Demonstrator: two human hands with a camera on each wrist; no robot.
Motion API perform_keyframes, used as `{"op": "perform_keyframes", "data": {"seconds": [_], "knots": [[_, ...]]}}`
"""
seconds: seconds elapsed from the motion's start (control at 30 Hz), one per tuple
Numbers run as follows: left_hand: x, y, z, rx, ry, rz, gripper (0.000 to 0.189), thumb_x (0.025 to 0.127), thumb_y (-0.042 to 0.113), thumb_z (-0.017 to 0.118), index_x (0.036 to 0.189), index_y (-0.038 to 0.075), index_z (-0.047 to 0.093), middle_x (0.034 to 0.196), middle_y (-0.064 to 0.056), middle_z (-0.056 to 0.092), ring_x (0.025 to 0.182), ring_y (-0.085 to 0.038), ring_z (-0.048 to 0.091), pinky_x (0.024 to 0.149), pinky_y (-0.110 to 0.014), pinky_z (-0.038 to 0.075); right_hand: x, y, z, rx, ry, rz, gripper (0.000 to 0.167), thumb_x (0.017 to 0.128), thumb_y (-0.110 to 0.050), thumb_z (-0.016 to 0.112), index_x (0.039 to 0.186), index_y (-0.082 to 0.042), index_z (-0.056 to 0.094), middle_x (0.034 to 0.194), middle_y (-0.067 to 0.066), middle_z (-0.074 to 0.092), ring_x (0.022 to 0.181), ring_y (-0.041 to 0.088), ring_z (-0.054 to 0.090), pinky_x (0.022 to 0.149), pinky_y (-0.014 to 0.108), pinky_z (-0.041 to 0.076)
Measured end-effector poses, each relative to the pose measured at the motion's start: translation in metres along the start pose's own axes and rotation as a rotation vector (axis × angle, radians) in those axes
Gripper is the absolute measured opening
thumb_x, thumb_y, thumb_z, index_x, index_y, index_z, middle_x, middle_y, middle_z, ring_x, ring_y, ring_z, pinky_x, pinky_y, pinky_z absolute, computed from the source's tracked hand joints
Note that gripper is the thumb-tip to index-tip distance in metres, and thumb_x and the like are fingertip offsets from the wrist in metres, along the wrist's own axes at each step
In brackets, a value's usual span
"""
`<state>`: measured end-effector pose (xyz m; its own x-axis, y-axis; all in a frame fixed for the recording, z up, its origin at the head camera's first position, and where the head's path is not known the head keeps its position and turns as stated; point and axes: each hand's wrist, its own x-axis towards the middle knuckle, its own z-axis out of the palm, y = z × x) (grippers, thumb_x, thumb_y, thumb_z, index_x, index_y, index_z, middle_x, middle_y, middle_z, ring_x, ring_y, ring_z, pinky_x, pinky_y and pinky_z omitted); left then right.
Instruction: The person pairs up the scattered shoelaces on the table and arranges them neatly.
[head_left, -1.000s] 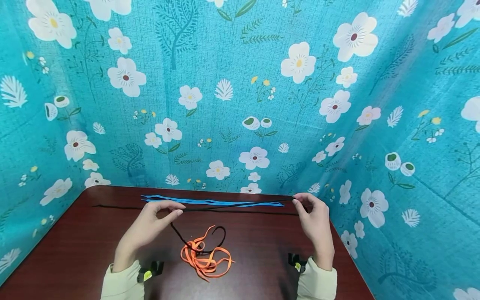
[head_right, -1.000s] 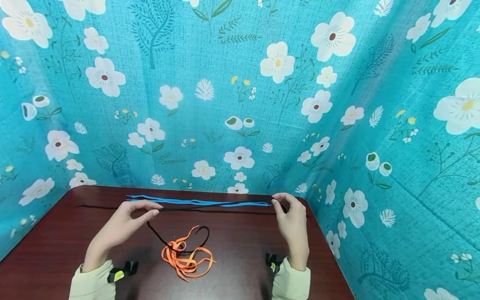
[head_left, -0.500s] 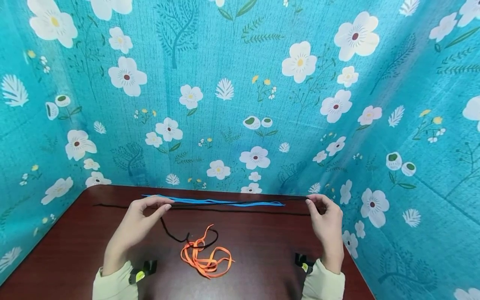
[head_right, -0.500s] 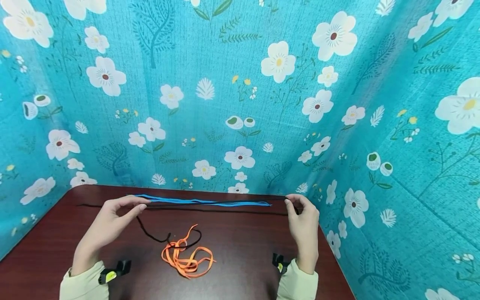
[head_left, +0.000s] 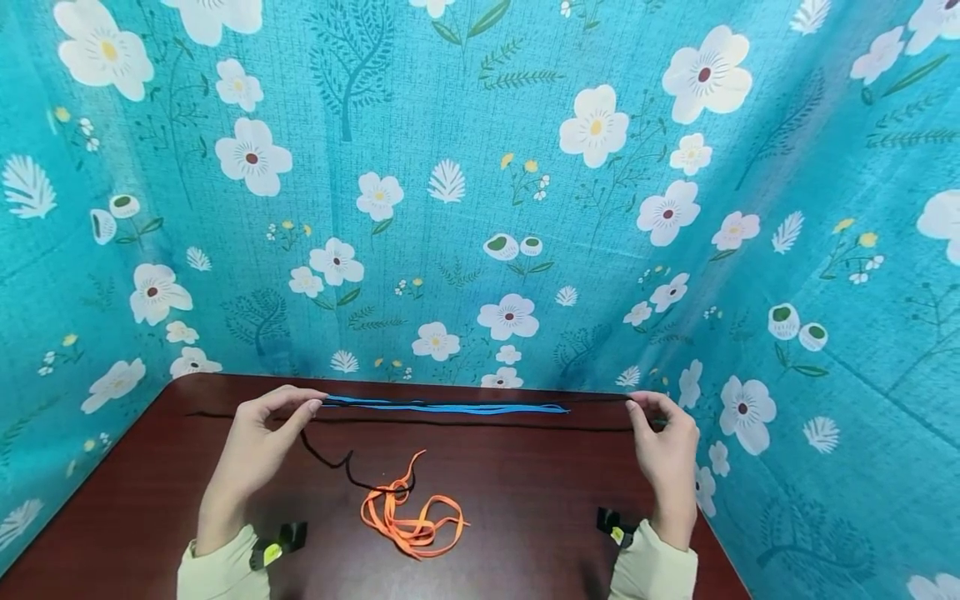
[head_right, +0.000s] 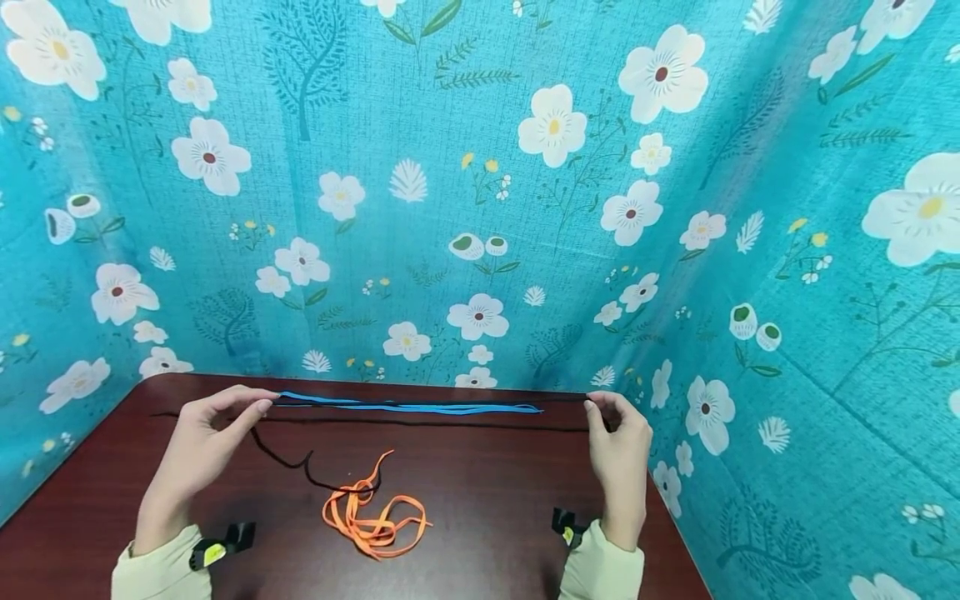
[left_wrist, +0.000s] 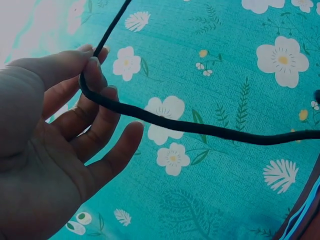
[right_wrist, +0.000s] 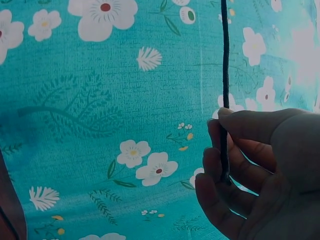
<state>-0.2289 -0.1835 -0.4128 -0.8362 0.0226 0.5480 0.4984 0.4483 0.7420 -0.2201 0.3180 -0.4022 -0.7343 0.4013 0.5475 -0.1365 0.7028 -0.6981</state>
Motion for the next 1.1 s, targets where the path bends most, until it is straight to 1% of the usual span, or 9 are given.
{"op": "perform_keyframes", "data": {"seconds": [0.17,0.37,0.5,0.63,0.83,0.87,0.93,1.07,1.1], "knots": [[-0.002,-0.004,-0.005,-0.019,0.048,-0.004,0.016,0.098,0.011,0.068,0.112,0.014,0.077,0.103,0.015,0.072,0.090,-0.002,0.062,0.069,-0.017,0.049,0.001,0.006,0.000,-0.010,0.039,0.017,0.014,0.099,-0.016,0.068,0.107,-0.006,0.075,0.094,0.010,0.071,0.079,0.006,0.054,0.064,0.015,0.043],[-0.003,-0.009,-0.011,-0.026,0.093,-0.004,0.018,0.096,0.007,0.070,0.113,0.009,0.077,0.101,0.020,0.070,0.081,-0.004,0.061,0.066,-0.017,0.048,0.001,0.011,-0.004,0.003,0.032,0.057,0.019,0.100,-0.019,0.066,0.110,-0.005,0.075,0.096,0.010,0.069,0.080,0.014,0.055,0.063,0.015,0.044],[-0.004,-0.012,-0.014,-0.022,0.121,-0.016,0.019,0.096,0.006,0.070,0.114,0.006,0.076,0.101,0.023,0.069,0.080,-0.004,0.059,0.065,-0.017,0.046,0.003,0.014,-0.006,0.008,0.042,0.078,0.019,0.100,-0.019,0.066,0.110,-0.005,0.075,0.096,0.011,0.069,0.081,0.013,0.055,0.064,0.014,0.044],[-0.006,-0.015,-0.016,-0.010,0.145,-0.039,0.020,0.096,0.007,0.070,0.115,0.005,0.076,0.102,0.022,0.070,0.082,-0.004,0.060,0.068,-0.015,0.048,0.003,0.018,-0.007,0.009,0.059,0.097,0.019,0.100,-0.019,0.066,0.109,-0.005,0.075,0.095,0.010,0.068,0.080,0.008,0.054,0.063,0.014,0.043],[-0.009,-0.017,-0.021,-0.007,0.187,-0.082,0.021,0.097,0.008,0.069,0.116,0.002,0.075,0.100,0.025,0.068,0.083,-0.002,0.061,0.067,-0.013,0.047,0.002,0.024,-0.010,0.020,0.064,0.133,0.021,0.100,-0.021,0.066,0.108,-0.003,0.075,0.095,0.009,0.067,0.078,0.005,0.052,0.062,0.015,0.042],[-0.010,-0.018,-0.022,-0.013,0.193,-0.094,0.021,0.097,0.009,0.069,0.116,0.001,0.074,0.098,0.026,0.068,0.077,-0.002,0.060,0.063,-0.014,0.047,0.002,0.025,-0.011,0.020,0.064,0.140,0.022,0.100,-0.021,0.066,0.108,-0.003,0.075,0.095,0.009,0.067,0.078,0.005,0.052,0.061,0.015,0.042],[-0.010,-0.019,-0.023,-0.019,0.204,-0.108,0.022,0.097,0.009,0.069,0.117,0.001,0.074,0.098,0.024,0.069,0.080,-0.002,0.061,0.067,-0.012,0.048,0.003,0.027,-0.012,0.020,0.063,0.148,0.022,0.100,-0.022,0.066,0.108,-0.003,0.075,0.094,0.008,0.067,0.077,0.004,0.052,0.060,0.015,0.042],[-0.010,-0.022,-0.023,-0.039,0.224,-0.136,0.023,0.098,0.011,0.068,0.118,0.001,0.074,0.098,0.021,0.070,0.082,-0.004,0.063,0.069,-0.012,0.050,0.003,0.030,-0.015,0.005,0.071,0.171,0.022,0.100,-0.022,0.065,0.110,-0.004,0.075,0.093,0.006,0.066,0.077,0.005,0.052,0.057,0.017,0.043],[-0.010,-0.023,-0.023,-0.038,0.230,-0.141,0.023,0.098,0.011,0.068,0.118,0.001,0.074,0.099,0.021,0.071,0.089,-0.004,0.064,0.074,-0.011,0.050,0.003,0.031,-0.016,-0.002,0.073,0.178,0.022,0.100,-0.022,0.065,0.110,-0.004,0.075,0.093,0.006,0.066,0.077,0.005,0.052,0.057,0.017,0.043]]}}
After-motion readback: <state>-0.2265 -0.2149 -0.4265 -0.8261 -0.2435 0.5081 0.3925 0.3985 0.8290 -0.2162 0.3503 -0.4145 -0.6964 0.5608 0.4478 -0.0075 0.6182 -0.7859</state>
